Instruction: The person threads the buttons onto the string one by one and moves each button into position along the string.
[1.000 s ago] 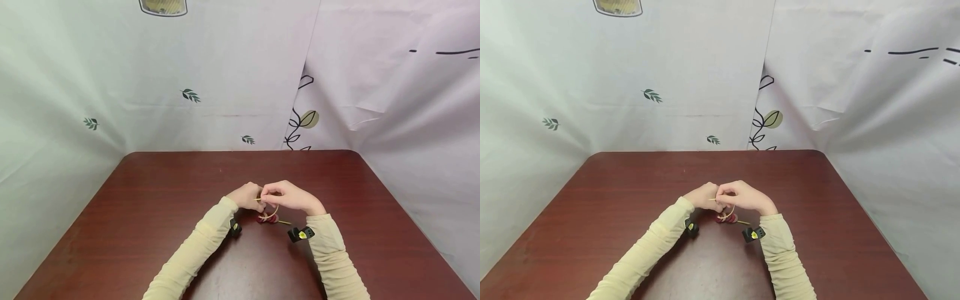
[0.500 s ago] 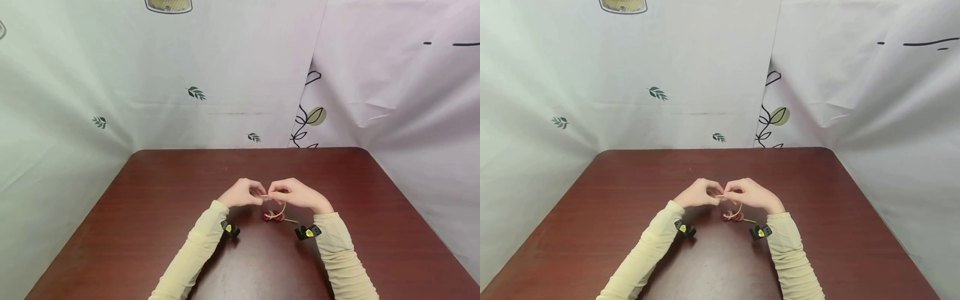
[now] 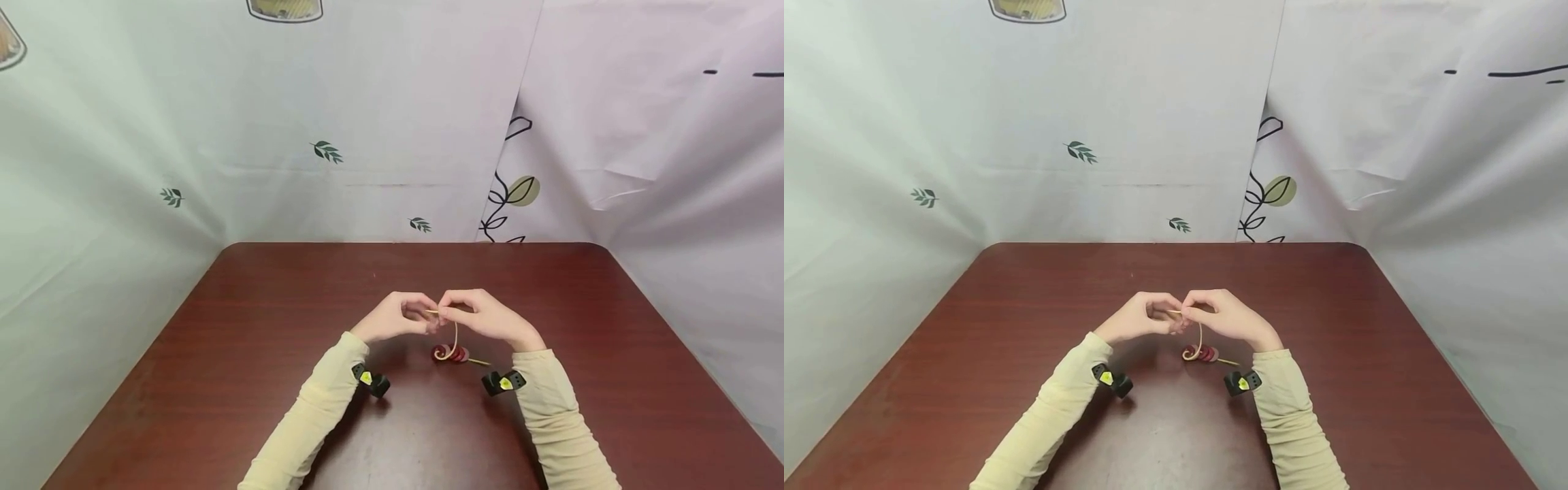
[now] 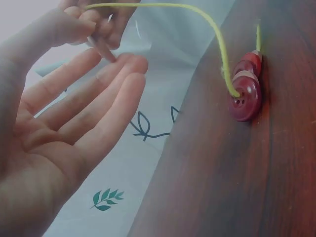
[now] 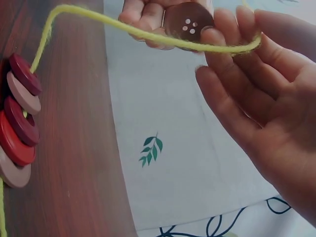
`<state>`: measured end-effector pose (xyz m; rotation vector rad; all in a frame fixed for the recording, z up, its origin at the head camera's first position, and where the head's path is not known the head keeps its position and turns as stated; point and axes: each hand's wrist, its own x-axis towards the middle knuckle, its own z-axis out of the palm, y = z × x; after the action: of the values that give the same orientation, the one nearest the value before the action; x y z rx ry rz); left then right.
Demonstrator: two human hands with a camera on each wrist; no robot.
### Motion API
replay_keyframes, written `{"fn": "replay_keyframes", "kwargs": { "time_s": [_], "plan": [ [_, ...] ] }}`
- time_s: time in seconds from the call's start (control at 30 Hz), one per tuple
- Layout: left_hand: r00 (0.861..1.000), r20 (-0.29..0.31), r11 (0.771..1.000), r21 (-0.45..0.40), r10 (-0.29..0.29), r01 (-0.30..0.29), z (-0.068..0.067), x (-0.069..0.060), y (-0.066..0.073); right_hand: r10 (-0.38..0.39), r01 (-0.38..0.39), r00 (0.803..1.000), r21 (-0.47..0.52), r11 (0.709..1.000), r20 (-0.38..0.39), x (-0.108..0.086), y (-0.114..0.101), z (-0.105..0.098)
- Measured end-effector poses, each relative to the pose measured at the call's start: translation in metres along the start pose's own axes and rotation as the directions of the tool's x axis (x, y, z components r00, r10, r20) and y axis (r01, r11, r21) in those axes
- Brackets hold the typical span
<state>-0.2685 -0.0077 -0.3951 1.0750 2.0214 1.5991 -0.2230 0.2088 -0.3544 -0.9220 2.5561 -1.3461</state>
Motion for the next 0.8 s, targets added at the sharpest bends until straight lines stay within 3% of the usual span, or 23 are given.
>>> {"fn": "replay_keyframes", "kwargs": {
  "time_s": [0.43, 0.63, 0.8],
  "plan": [
    [0.996, 0.009, 0.986, -0.14, 0.091, -0.088, -0.011, -0.006, 0.0, 0.032, -0.03, 0.995, 0.022, 0.999, -0.094, -0.002, -0.003, -0.002],
    [0.995, -0.054, 0.99, -0.101, 0.088, -0.093, -0.011, -0.007, 0.002, 0.02, -0.02, 0.998, 0.011, 1.0, -0.063, -0.001, -0.001, -0.002],
    [0.993, -0.07, 0.989, -0.106, 0.099, -0.106, -0.012, -0.007, 0.004, 0.019, -0.019, 0.999, -0.002, 1.0, -0.026, -0.001, -0.001, -0.001]
  ]
}}
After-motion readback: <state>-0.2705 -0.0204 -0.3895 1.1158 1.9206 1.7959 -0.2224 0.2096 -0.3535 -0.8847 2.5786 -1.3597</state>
